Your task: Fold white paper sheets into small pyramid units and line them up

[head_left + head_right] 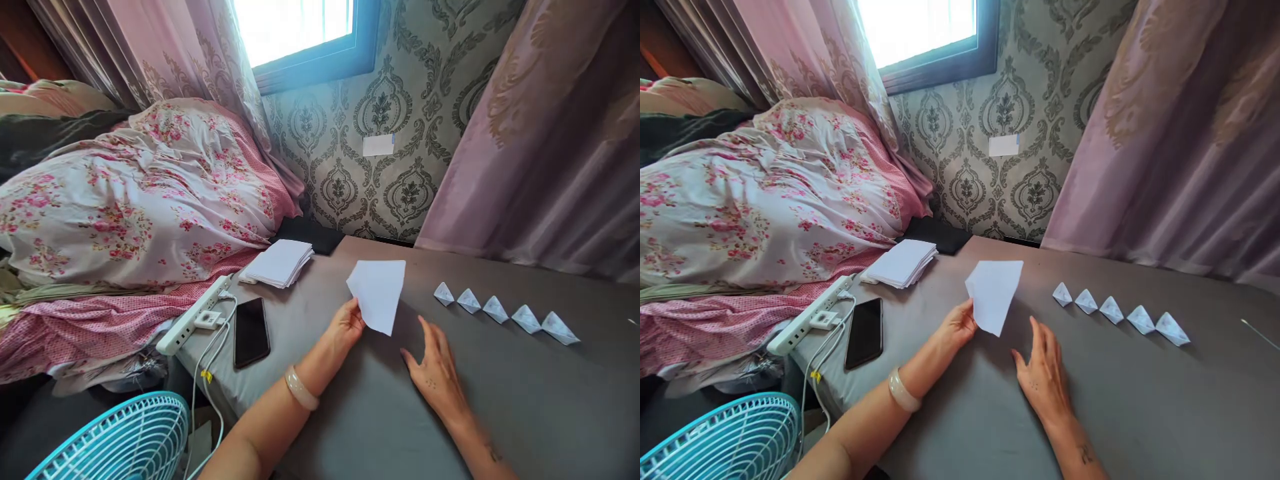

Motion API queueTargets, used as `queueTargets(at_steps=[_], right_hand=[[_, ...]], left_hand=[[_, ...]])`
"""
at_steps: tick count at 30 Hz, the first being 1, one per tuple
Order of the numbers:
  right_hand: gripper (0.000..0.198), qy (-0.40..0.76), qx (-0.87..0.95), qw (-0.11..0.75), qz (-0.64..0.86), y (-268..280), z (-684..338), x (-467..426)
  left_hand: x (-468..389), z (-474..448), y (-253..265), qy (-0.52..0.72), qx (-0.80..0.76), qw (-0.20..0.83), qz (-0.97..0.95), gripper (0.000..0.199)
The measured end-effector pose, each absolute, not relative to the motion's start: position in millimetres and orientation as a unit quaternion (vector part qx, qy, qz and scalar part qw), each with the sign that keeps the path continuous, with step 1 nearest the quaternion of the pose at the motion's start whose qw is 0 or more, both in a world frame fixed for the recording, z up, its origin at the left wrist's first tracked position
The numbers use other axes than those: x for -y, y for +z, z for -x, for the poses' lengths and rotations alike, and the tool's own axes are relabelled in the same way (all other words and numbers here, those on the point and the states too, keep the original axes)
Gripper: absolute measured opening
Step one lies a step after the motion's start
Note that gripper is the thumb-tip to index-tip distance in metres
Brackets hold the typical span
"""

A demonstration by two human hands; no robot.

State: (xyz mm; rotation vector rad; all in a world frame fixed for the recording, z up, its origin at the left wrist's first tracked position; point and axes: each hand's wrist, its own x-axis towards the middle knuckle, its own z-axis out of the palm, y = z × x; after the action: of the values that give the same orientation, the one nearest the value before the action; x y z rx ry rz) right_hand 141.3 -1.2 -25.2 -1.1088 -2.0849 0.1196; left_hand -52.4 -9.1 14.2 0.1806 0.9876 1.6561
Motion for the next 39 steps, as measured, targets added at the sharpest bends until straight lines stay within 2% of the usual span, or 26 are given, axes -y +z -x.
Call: queueTargets(at_steps=[5,12,16,17,23,30,39], right_hand=[[0.056,-0.018,0.856,0.332,0.396,-15.7,-143.5,4.6],[0.041,-0.063,0.878,0.318,0.352,-13.7,-153.3,0.2],[0.045,-0.056,0.905,0.291,0.306,-18.5,-160.9,-5.9],[0.047,-0.055,0.909,0.284,0.299,-19.2,-162.2,-6.6],[0.048,-0.055,0.920,0.273,0.276,-13.6,-165.3,-4.2],[0.050,-0.041,0.915,0.285,0.282,-9.9,-171.5,-8.1],[0.052,-0.009,0.917,0.273,0.291,-5.7,-175.8,-9.2]], left_hand=[[22.9,30.4,0.9,0.656,-0.399,0.640,-0.037,0.009],[29.4,25.8,1.9,0.617,-0.428,0.659,-0.044,0.012],[29.5,37.9,12.4,0.567,-0.442,0.692,-0.064,0.050],[29.5,41.7,14.8,0.557,-0.455,0.690,-0.078,0.053],[29.3,54.6,17.0,0.516,-0.506,0.681,-0.117,0.008],[31.0,53.3,9.4,0.521,-0.523,0.659,-0.147,0.020],[32.4,68.9,17.6,0.470,-0.565,0.650,-0.193,0.012]])
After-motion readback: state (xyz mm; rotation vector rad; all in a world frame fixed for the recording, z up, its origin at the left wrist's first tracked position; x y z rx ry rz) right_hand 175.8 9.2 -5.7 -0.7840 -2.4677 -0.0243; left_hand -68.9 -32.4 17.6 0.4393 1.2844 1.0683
